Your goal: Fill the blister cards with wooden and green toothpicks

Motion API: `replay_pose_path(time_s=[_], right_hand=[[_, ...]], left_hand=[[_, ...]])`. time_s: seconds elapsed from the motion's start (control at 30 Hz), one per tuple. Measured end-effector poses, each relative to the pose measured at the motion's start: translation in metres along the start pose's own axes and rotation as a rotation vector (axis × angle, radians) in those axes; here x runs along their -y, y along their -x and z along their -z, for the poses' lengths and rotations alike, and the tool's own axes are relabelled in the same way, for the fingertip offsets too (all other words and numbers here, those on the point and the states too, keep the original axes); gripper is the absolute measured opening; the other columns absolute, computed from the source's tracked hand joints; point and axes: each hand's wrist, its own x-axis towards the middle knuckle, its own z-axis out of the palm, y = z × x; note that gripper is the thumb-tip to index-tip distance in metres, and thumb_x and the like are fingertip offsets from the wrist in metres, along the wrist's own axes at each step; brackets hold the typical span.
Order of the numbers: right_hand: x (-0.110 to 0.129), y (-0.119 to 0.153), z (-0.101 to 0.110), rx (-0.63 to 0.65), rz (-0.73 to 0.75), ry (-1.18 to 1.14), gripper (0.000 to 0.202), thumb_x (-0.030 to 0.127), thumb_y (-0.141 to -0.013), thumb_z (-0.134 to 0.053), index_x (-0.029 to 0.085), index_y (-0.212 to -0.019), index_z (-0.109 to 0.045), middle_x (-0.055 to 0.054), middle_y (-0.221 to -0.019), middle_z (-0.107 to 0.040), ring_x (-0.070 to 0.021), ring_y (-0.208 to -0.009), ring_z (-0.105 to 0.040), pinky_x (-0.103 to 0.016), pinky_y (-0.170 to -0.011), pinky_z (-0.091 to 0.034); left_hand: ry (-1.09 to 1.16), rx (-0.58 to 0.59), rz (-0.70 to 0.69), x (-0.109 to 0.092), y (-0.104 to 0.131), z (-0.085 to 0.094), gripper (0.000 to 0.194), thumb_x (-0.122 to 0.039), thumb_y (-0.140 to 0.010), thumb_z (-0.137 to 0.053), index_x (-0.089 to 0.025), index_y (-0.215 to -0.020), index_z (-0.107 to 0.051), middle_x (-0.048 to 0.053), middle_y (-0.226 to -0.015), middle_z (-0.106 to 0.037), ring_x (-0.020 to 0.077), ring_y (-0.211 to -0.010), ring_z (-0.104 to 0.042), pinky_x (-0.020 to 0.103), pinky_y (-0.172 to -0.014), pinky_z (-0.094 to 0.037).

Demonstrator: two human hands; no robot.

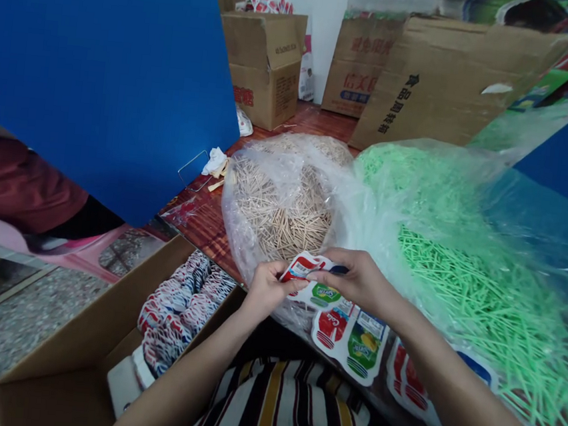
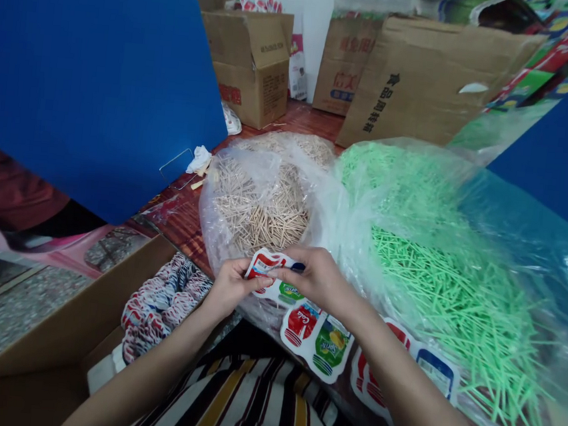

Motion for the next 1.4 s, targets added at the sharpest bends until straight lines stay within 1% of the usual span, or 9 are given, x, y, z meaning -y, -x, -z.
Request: replay_pose_path(time_s=[0.1,0.2,0.47,0.67,0.8,0.93,1.07,1.23,1.4], right_hand=[[0.007,0.003,0.001,-0.033,0.121,0.082,0.021,0.036,-0.085,-0.058,0.019,-0.090,-0.069,-0.004,-0.083,-0.068,-0.0160,-0.075,-0.062,-0.025,-0.067,-0.045],[0.011,0.005,0.002,-0.054,0.136,0.113,0.021,0.035,-0.087,-0.056,0.018,-0.086,-0.068,-0.005,-0.080,-0.066,-0.0154,-0.074,-0.062,-0.024,-0.066,-0.044],[-0.003,0.006,0.006,-0.057,-0.139,0.052,0.032,0.045,-0.084,-0.056,0.015,-0.087,-0.068,-0.004,-0.075,-0.070,-0.0178,-0.068,-0.063,-0.025,-0.058,-0.046],[-0.006,0.010,0.004,-0.036,-0.115,-0.017,0.032,0.045,-0.082,-0.057,0.015,-0.082,-0.067,-0.004,-0.075,-0.069,-0.0167,-0.069,-0.061,-0.025,-0.061,-0.046],[-0.008,0.014,0.003,-0.086,-0.125,0.004,0.028,0.042,-0.085,-0.053,0.016,-0.087,-0.064,-0.002,-0.075,-0.066,-0.0151,-0.068,-0.059,-0.023,-0.060,-0.043],[-0.016,0.019,0.002,-0.104,-0.197,0.097,0.029,0.042,-0.085,-0.052,0.016,-0.078,-0.062,0.000,-0.061,-0.058,-0.0122,-0.055,-0.050,-0.022,-0.050,-0.035],[-0.024,0.024,-0.002,-0.141,-0.237,0.122,0.030,0.043,-0.083,-0.054,0.016,-0.071,-0.059,0.003,-0.054,-0.049,-0.0100,-0.050,-0.040,-0.022,-0.047,-0.029],[-0.024,0.029,-0.001,-0.135,-0.269,0.007,0.031,0.045,-0.081,-0.056,0.016,-0.071,-0.058,0.003,-0.056,-0.049,-0.0103,-0.052,-0.043,-0.021,-0.048,-0.030],[-0.025,0.028,0.002,-0.085,-0.227,0.021,0.032,0.045,-0.082,-0.056,0.015,-0.072,-0.061,0.002,-0.059,-0.054,-0.0109,-0.056,-0.046,-0.021,-0.051,-0.032]], left_hand=[[-0.079,0.001,-0.096,-0.003,0.001,0.001,0.025,-0.029,-0.058,-0.081,-0.011,-0.073,-0.071,0.004,-0.066,-0.068,0.0152,-0.061,-0.059,0.026,-0.061,-0.048],[-0.160,0.030,-0.187,-0.010,0.003,0.001,0.024,-0.029,-0.062,-0.078,-0.012,-0.078,-0.072,0.005,-0.075,-0.071,0.0178,-0.070,-0.062,0.026,-0.068,-0.049],[0.019,0.072,0.082,-0.014,0.002,0.000,0.032,-0.032,-0.058,-0.080,-0.010,-0.080,-0.072,0.005,-0.071,-0.072,0.0169,-0.061,-0.063,0.028,-0.061,-0.052],[0.008,0.336,0.102,-0.018,0.005,-0.002,0.031,-0.026,-0.060,-0.079,-0.012,-0.087,-0.069,0.005,-0.084,-0.072,0.0170,-0.073,-0.065,0.027,-0.072,-0.051],[0.076,0.159,0.010,-0.012,0.004,-0.008,0.035,-0.024,-0.066,-0.075,-0.015,-0.098,-0.065,0.003,-0.088,-0.070,0.0161,-0.079,-0.063,0.027,-0.077,-0.049],[0.144,0.013,0.100,-0.001,0.002,-0.017,0.027,-0.027,-0.063,-0.076,-0.014,-0.085,-0.066,0.002,-0.078,-0.070,0.0144,-0.068,-0.062,0.027,-0.071,-0.050],[0.182,-0.022,0.110,0.002,0.002,-0.028,0.029,-0.022,-0.053,-0.082,-0.012,-0.076,-0.068,0.001,-0.073,-0.070,0.0137,-0.064,-0.062,0.027,-0.069,-0.050],[0.236,-0.085,0.122,0.002,0.002,-0.035,0.027,-0.020,-0.053,-0.082,-0.013,-0.075,-0.068,0.000,-0.070,-0.070,0.0128,-0.062,-0.062,0.025,-0.066,-0.051],[0.191,-0.014,0.094,0.005,0.000,-0.034,0.027,-0.019,-0.052,-0.082,-0.013,-0.074,-0.069,0.000,-0.070,-0.070,0.0126,-0.062,-0.062,0.024,-0.065,-0.050]])
